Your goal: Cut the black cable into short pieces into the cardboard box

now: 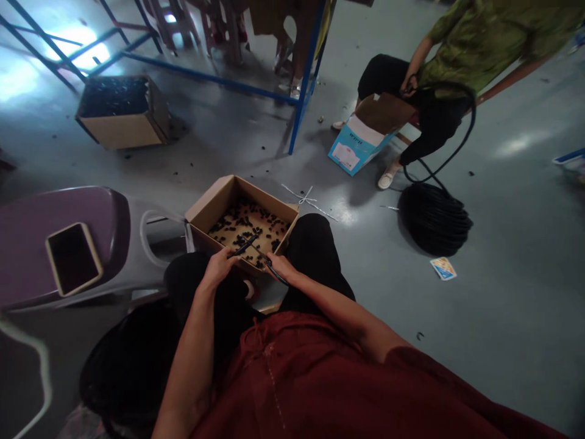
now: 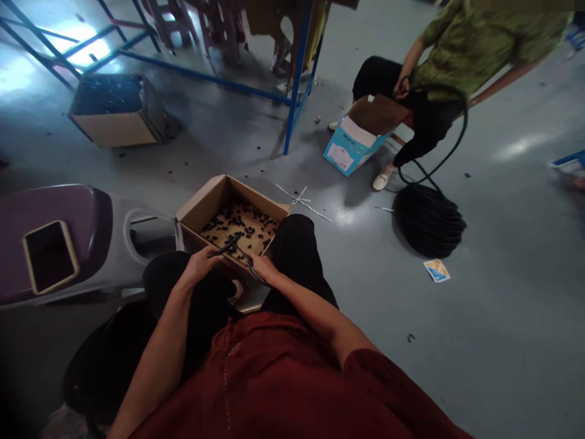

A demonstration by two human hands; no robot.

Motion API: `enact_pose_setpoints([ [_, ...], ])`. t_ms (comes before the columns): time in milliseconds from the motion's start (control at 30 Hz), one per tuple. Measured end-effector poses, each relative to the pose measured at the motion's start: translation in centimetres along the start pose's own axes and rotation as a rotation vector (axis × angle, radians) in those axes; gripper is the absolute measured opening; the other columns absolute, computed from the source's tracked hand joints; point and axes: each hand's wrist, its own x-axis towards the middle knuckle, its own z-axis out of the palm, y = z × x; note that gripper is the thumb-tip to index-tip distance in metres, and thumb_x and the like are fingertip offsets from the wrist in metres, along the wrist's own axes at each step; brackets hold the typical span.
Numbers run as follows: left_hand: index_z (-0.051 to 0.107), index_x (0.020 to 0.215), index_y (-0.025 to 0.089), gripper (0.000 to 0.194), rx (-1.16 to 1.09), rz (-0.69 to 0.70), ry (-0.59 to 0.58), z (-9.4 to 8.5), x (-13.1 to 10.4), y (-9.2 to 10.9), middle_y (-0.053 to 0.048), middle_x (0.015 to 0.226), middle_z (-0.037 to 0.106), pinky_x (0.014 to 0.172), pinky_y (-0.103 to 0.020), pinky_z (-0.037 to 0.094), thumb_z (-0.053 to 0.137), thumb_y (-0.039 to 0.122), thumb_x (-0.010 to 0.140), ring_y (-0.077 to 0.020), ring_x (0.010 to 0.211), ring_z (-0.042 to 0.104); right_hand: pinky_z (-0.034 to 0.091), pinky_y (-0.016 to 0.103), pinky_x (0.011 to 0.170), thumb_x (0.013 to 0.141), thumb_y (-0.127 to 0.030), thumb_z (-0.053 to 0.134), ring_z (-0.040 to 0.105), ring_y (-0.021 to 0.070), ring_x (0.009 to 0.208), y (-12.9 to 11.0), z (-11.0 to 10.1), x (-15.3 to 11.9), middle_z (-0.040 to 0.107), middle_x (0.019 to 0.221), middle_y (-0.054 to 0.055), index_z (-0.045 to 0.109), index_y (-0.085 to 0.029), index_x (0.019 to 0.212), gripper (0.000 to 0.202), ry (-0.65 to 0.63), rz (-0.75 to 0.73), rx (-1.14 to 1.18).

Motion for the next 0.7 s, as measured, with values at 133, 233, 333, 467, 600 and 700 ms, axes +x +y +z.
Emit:
enact_pose_setpoints([
  [133, 0.063, 0.09, 0.018, 0.027, 0.03, 0.021, 0.001, 0.2, 0.3, -0.3, -0.003, 0.083, 0.066, 0.07, -0.026, 0.042, 0.055, 0.037, 0.073, -0.0179, 0.079, 0.058, 0.029, 0.022, 0.058, 0.084, -0.031, 0.044, 0.059, 0.0169, 0.071, 0.0, 0.0, 0.0, 0.064, 0.081, 0.005, 0.054, -0.022, 0.105, 0.025, 0.007, 0.011, 0.011],
  [233, 0.063, 0.09, 0.018, 0.027, 0.032, 0.018, -0.002, 0.2, 0.3, -0.4, -0.002, 0.079, 0.066, 0.068, -0.025, 0.041, 0.055, 0.037, 0.073, -0.0173, 0.077, 0.058, 0.029, 0.022, 0.057, 0.083, -0.031, 0.044, 0.059, 0.0172, 0.07, 0.0, -0.1, -0.1, 0.063, 0.079, 0.005, 0.055, -0.022, 0.102, 0.023, 0.013, 0.016, 0.029],
  [333, 0.063, 0.089, 0.018, 0.026, 0.021, 0.021, -0.009, 0.2, 0.3, -0.3, -0.001, 0.073, 0.064, 0.064, -0.025, 0.04, 0.055, 0.037, 0.073, -0.0166, 0.072, 0.056, 0.03, 0.023, 0.058, 0.082, -0.031, 0.047, 0.059, 0.0179, 0.071, 0.1, 0.1, 0.0, 0.063, 0.077, 0.005, 0.057, -0.022, 0.099, 0.022, 0.024, 0.027, 0.056],
  [467, 0.064, 0.086, 0.017, 0.023, 0.0, 0.051, 0.003, 0.3, 0.1, -0.3, -0.001, 0.074, 0.063, 0.064, -0.024, 0.039, 0.054, 0.034, 0.074, -0.0157, 0.071, 0.055, 0.034, 0.022, 0.062, 0.08, -0.028, 0.05, 0.059, 0.0181, 0.075, 0.2, 0.7, 0.3, 0.063, 0.079, 0.005, 0.057, -0.021, 0.097, 0.019, 0.041, 0.05, 0.129],
  [600, 0.064, 0.085, 0.017, 0.02, -0.009, 0.018, 0.038, 0.3, -0.2, -0.4, -0.002, 0.074, 0.063, 0.064, -0.025, 0.04, 0.057, 0.032, 0.074, -0.0154, 0.07, 0.055, 0.037, 0.021, 0.068, 0.079, -0.023, 0.049, 0.058, 0.0162, 0.081, 0.7, 1.3, 1.0, 0.062, 0.085, 0.005, 0.054, -0.019, 0.092, 0.014, 0.08, 0.07, 0.266],
  [700, 0.065, 0.089, 0.016, 0.023, -0.094, -0.035, 0.084, 0.1, -0.5, -0.2, -0.002, 0.076, 0.064, 0.065, -0.024, 0.041, 0.058, 0.031, 0.073, -0.015, 0.071, 0.056, 0.04, 0.021, 0.064, 0.08, -0.024, 0.044, 0.056, 0.0127, 0.071, 0.9, 1.4, 1.3, 0.059, 0.078, 0.002, 0.05, -0.019, 0.09, 0.013, 0.092, 0.095, 0.4],
])
